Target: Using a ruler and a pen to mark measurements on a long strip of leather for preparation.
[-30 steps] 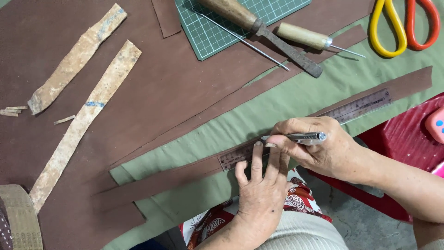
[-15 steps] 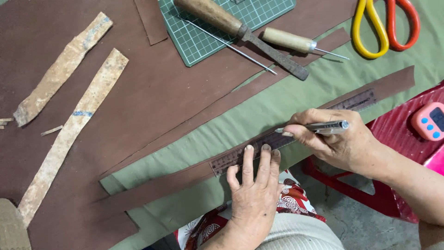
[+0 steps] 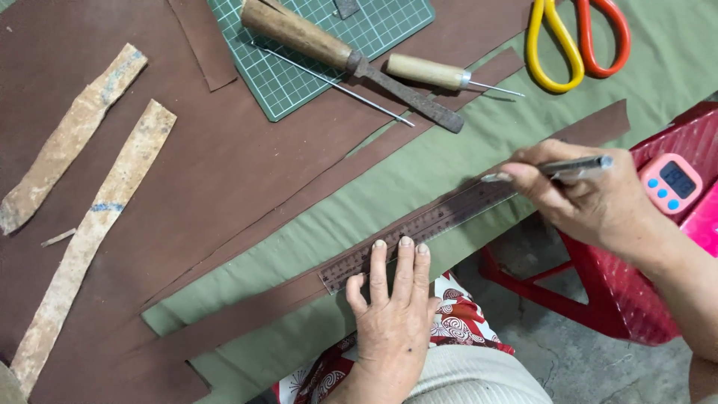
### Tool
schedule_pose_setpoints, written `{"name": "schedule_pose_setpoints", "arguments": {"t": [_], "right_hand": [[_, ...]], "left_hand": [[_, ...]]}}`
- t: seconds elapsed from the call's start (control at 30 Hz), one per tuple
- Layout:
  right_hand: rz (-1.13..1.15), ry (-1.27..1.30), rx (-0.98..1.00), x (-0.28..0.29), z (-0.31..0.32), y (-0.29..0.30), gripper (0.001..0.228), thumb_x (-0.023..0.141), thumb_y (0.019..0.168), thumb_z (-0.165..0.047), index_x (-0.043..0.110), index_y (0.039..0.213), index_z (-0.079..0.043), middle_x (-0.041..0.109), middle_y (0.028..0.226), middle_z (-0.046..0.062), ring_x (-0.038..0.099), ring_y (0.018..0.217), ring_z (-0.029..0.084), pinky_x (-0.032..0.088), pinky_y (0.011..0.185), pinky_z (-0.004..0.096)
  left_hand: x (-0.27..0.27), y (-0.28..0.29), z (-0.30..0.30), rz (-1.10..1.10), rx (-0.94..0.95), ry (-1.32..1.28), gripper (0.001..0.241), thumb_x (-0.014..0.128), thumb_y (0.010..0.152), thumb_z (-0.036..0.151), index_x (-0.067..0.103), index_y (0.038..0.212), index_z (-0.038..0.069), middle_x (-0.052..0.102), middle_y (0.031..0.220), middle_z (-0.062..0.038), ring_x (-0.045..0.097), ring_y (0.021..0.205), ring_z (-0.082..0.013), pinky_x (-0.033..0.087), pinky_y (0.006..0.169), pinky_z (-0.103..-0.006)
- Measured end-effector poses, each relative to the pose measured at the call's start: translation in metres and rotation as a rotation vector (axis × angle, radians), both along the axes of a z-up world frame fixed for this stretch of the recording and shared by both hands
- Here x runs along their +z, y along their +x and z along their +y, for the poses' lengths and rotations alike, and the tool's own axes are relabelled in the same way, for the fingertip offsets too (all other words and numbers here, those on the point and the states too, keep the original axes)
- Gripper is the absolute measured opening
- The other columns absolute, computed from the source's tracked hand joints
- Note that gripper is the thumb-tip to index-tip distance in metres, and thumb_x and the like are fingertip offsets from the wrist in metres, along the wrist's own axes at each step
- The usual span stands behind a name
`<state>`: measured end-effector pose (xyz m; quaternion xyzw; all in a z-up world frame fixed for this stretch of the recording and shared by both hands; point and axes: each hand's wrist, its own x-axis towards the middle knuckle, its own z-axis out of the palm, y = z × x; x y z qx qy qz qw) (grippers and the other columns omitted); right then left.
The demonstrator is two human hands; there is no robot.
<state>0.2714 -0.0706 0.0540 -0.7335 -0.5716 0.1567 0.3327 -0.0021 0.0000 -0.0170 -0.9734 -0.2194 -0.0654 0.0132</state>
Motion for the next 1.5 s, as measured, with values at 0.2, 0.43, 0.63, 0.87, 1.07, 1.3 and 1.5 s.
{"name": "schedule_pose_setpoints", "arguments": {"t": [0.2,0.43,0.63,0.87,1.07,1.3,1.5], "right_hand": [[-0.011,-0.058,-0.161,0.004,-0.009,0.013,0.020,0.066,0.103,-0.013,0.072,0.099,0.006,0.067,0.068,0.006,0.052,0.048,0.011,0.041,0.044,0.023],[-0.102,-0.054,-0.168,-0.002,-0.018,0.029,0.023,0.069,0.104,-0.016,0.072,0.099,0.006,0.070,0.075,0.008,0.062,0.059,0.016,0.049,0.054,0.026],[-0.121,-0.084,-0.204,-0.006,-0.024,0.038,0.022,0.070,0.106,-0.017,0.074,0.104,0.004,0.072,0.081,0.008,0.065,0.066,0.017,0.050,0.058,0.028],[-0.113,-0.136,-0.281,-0.009,-0.033,0.044,0.024,0.071,0.109,-0.020,0.075,0.106,0.003,0.074,0.083,0.007,0.066,0.069,0.015,0.050,0.062,0.027],[0.020,-0.135,-0.401,-0.012,-0.043,0.060,0.023,0.071,0.116,-0.013,0.072,0.107,0.008,0.073,0.091,0.015,0.070,0.083,0.020,0.056,0.073,0.031],[-0.083,-0.108,-0.381,-0.015,-0.053,0.065,0.021,0.073,0.115,-0.011,0.073,0.112,0.009,0.075,0.096,0.017,0.073,0.087,0.023,0.058,0.072,0.032],[-0.138,-0.031,-0.359,-0.021,-0.072,0.069,0.018,0.072,0.117,-0.003,0.074,0.116,0.014,0.073,0.093,0.021,0.062,0.067,0.022,0.047,0.051,0.031]], "left_hand": [[-0.002,0.000,0.001,-0.026,-0.014,-0.025,0.096,0.086,0.076,0.061,0.050,0.152,0.015,0.046,0.157,-0.006,0.043,0.143,-0.0353,0.039,0.097,-0.0517],[0.001,0.002,0.000,-0.035,0.013,-0.011,0.097,0.092,0.066,0.058,0.056,0.146,0.018,0.051,0.153,-0.002,0.046,0.139,-0.0336,0.037,0.097,-0.0518],[0.003,0.002,0.001,-0.031,0.013,0.000,0.096,0.091,0.066,0.058,0.056,0.146,0.018,0.051,0.153,-0.002,0.046,0.140,-0.0333,0.037,0.097,-0.0511],[0.003,0.002,0.002,-0.038,0.007,-0.029,0.100,0.092,0.066,0.062,0.054,0.148,0.017,0.050,0.154,-0.002,0.046,0.140,-0.0332,0.036,0.097,-0.0508],[0.008,0.002,0.002,-0.010,0.006,-0.032,0.091,0.087,0.073,0.057,0.054,0.148,0.017,0.048,0.156,-0.003,0.044,0.141,-0.0336,0.036,0.098,-0.0511],[0.012,0.004,0.003,0.003,-0.002,0.006,0.092,0.087,0.071,0.058,0.054,0.147,0.018,0.051,0.154,-0.002,0.047,0.139,-0.0326,0.038,0.096,-0.0497],[0.008,0.002,0.003,-0.009,0.002,0.008,0.092,0.085,0.072,0.062,0.054,0.148,0.019,0.052,0.154,-0.002,0.045,0.140,-0.0330,0.037,0.097,-0.0491]]}}
